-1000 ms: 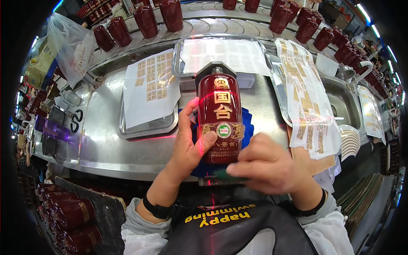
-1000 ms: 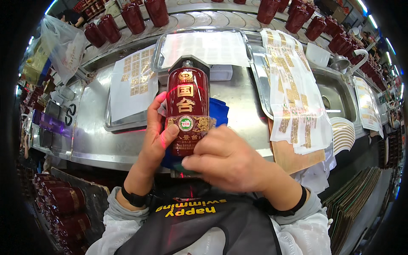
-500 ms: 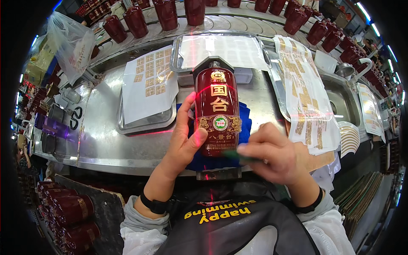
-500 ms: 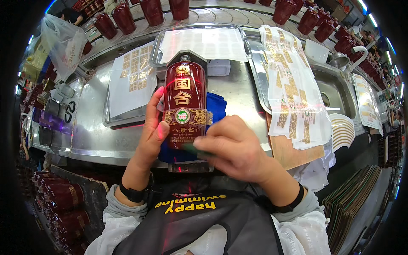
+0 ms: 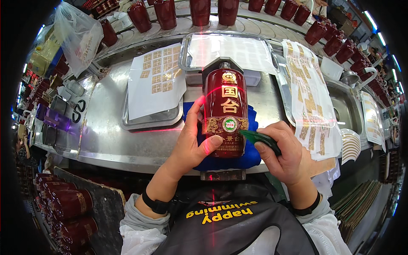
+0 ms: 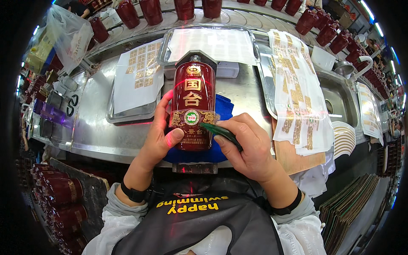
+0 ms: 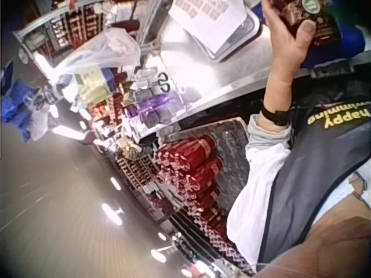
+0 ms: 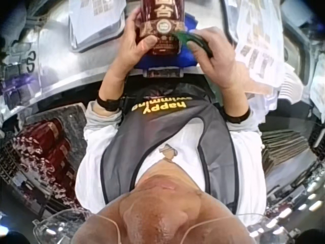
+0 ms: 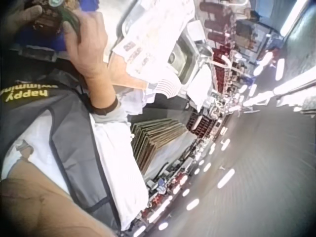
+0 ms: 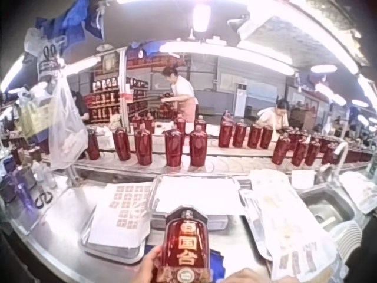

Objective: Apply decorative labels to red ceramic bottles on a factory production line.

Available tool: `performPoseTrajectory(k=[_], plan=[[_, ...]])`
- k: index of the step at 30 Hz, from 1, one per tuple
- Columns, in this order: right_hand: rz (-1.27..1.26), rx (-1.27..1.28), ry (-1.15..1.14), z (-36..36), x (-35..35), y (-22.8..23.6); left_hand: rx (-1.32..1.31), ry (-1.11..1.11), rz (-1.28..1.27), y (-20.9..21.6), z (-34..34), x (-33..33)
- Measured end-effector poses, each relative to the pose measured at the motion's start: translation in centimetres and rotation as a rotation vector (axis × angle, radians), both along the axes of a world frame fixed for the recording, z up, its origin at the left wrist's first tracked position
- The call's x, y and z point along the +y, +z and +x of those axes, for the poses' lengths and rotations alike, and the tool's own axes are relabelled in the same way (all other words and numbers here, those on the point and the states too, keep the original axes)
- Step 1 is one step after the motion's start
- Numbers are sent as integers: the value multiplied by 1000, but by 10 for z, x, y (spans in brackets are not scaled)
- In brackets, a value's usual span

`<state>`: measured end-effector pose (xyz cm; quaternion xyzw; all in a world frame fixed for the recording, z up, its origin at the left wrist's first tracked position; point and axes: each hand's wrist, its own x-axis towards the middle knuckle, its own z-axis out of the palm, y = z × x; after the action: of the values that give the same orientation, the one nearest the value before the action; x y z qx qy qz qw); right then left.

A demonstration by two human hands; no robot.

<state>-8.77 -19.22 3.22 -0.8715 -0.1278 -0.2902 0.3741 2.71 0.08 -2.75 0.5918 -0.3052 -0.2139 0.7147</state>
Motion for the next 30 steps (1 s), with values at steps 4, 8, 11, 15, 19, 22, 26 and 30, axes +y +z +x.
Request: performPoseTrajectory(k=[4,8,11,15,19,22,26,30], plan=[[-254,-94,7,4,4,8,9,-20,34,-4,4,10],[-252,9,372,8,8,19,-487,-3,281,-9,3,24],[-303,-65,192,10,10,23,-716,116,472,-8,-2,27],[-103,71,482,7,7,23,-921,193,562,7,-6,31],[-207,64,134,-4,0,20,-1053,299,556,16,-9,30],[-150,84,26,-8,-8,15,-841,153,485,13,-6,27],[-187,185,-6,-3,-9,-1,-25,26,-31,1,3,16],[-291,136,51,1,-1,-19,-152,59,100,-6,6,4]])
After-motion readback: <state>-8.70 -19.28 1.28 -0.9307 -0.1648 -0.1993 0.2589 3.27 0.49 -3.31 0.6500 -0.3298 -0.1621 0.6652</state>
